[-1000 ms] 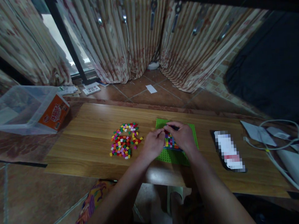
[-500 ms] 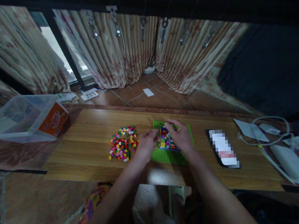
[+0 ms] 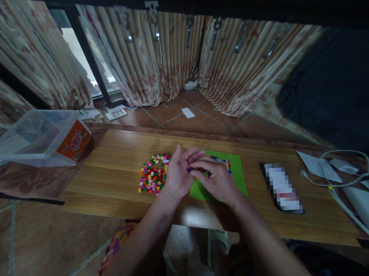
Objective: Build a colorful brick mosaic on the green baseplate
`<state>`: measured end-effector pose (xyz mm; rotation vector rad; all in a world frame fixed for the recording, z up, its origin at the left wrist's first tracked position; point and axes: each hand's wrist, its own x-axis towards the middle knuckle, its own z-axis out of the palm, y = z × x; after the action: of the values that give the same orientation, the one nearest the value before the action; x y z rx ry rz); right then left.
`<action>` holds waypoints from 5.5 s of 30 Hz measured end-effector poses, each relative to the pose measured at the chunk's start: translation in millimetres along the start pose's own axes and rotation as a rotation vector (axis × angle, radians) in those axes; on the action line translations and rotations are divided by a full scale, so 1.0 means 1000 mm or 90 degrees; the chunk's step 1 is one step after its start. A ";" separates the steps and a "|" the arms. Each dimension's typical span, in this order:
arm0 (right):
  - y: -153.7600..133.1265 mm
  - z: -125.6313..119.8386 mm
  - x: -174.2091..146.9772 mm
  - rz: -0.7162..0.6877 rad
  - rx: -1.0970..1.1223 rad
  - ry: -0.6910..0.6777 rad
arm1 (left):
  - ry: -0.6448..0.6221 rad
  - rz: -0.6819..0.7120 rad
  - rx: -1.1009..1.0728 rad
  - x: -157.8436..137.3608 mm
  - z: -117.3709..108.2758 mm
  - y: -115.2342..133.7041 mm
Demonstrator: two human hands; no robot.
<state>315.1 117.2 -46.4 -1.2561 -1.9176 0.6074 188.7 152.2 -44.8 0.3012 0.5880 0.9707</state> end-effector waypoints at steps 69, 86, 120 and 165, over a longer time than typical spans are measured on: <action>0.078 -0.016 0.010 0.348 0.131 0.145 | 0.001 0.210 0.841 0.009 -0.024 -0.040; 0.082 -0.014 -0.002 0.470 0.316 0.430 | 0.019 0.172 0.863 0.003 -0.021 -0.041; 0.021 0.081 0.023 0.099 -0.232 -0.006 | 0.294 0.352 0.316 -0.037 -0.064 0.089; 0.014 0.070 0.067 -0.062 -0.208 -0.191 | 0.311 0.182 0.330 -0.034 -0.076 0.070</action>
<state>251.8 185.0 -76.7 -1.3176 -2.3878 0.4636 81.5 160.2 -60.5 0.6282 1.2756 1.1670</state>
